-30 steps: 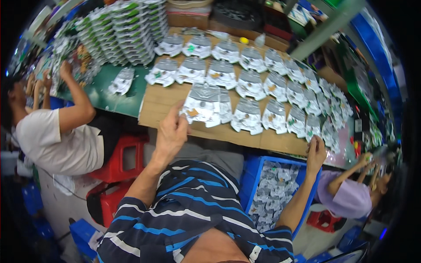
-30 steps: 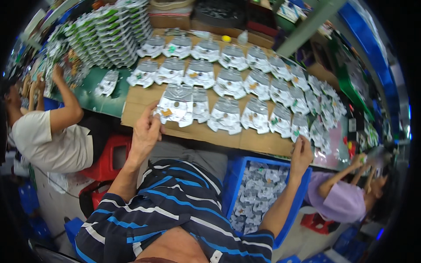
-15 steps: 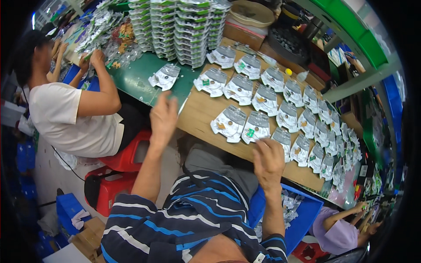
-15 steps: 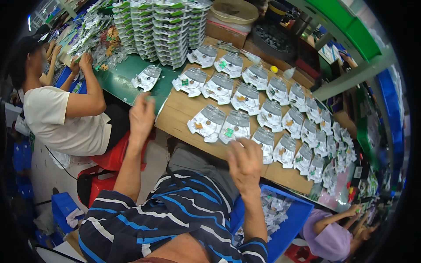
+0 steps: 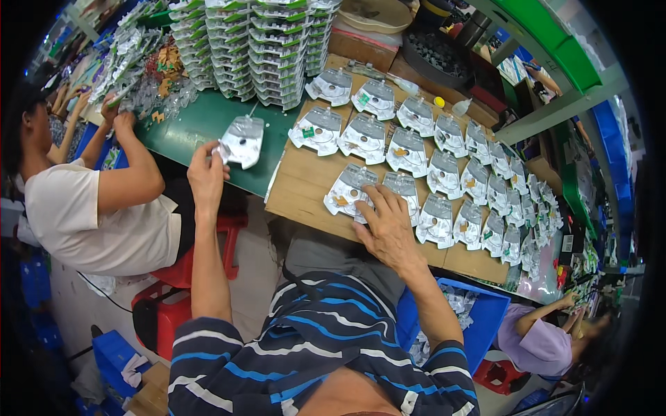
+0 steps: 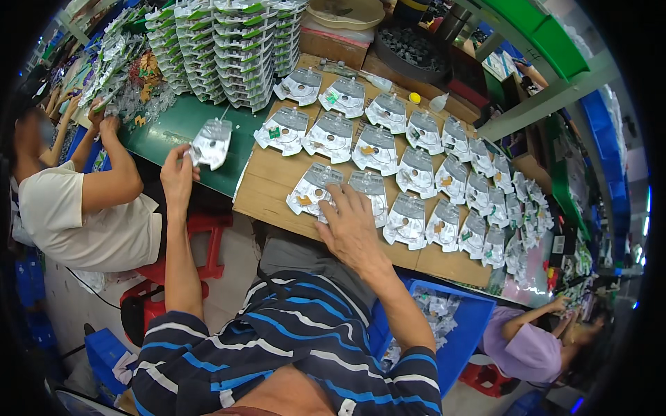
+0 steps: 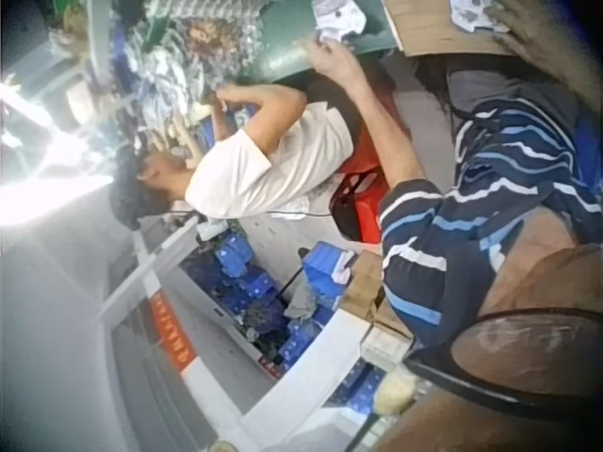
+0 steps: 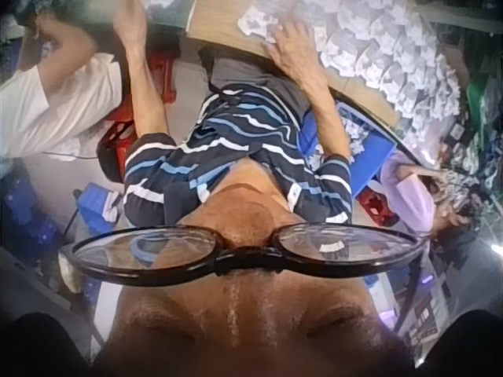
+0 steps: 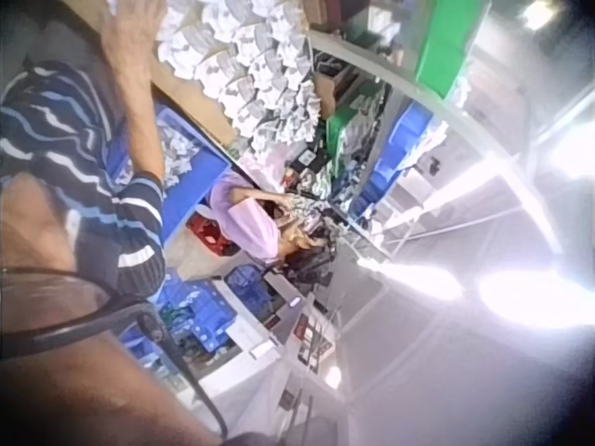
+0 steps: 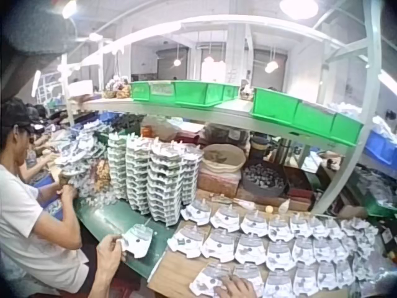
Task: The person puts wrapped electronic components into a blue crate, arranges base plates on a cardboard sheet, and attaches small plastic clips onto the base plates by hand.
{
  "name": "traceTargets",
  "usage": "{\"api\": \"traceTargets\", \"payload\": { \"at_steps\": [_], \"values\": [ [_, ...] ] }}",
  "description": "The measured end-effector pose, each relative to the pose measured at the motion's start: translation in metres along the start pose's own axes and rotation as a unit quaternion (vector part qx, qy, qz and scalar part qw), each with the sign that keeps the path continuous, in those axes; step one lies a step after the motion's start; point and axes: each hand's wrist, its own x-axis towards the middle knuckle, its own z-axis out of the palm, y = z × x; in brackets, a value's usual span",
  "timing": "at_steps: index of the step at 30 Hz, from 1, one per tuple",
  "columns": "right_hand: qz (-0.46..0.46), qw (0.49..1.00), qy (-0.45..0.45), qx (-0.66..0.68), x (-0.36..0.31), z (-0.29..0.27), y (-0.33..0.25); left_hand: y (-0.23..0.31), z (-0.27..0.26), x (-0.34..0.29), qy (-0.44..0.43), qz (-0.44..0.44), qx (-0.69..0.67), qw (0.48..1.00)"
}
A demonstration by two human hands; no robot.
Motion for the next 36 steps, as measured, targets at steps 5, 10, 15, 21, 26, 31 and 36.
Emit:
{"api": "traceTargets", "payload": {
  "at_steps": [5, 10, 15, 21, 26, 31, 36],
  "values": [
    [0.019, 1.000, -0.011, 0.006, -0.003, -0.001, 0.004, 0.034, 0.017, -0.078, -0.074, -0.003, -0.042, 0.996],
    [0.001, 1.000, -0.004, 0.026, -0.006, 0.001, 0.004, 0.039, 0.050, -0.097, -0.112, 0.032, -0.028, 0.993],
    [0.005, 0.995, 0.052, 0.085, -0.006, -0.016, 0.032, 0.045, 0.055, -0.098, -0.158, -0.032, -0.060, 0.985],
    [0.076, 0.982, 0.169, 0.040, 0.088, -0.090, 0.138, 0.051, 0.034, -0.106, -0.072, 0.023, -0.014, 0.997],
    [0.172, 0.969, 0.160, -0.082, 0.206, -0.107, 0.265, 0.108, 0.042, -0.124, -0.129, -0.073, -0.170, 0.974],
    [0.297, 0.944, 0.062, -0.127, 0.283, -0.087, 0.344, 0.129, 0.061, -0.138, -0.265, -0.125, -0.185, 0.938],
    [0.270, 0.954, -0.006, -0.126, 0.315, -0.076, 0.325, 0.128, 0.082, -0.133, -0.314, -0.136, -0.193, 0.919]
  ]
}}
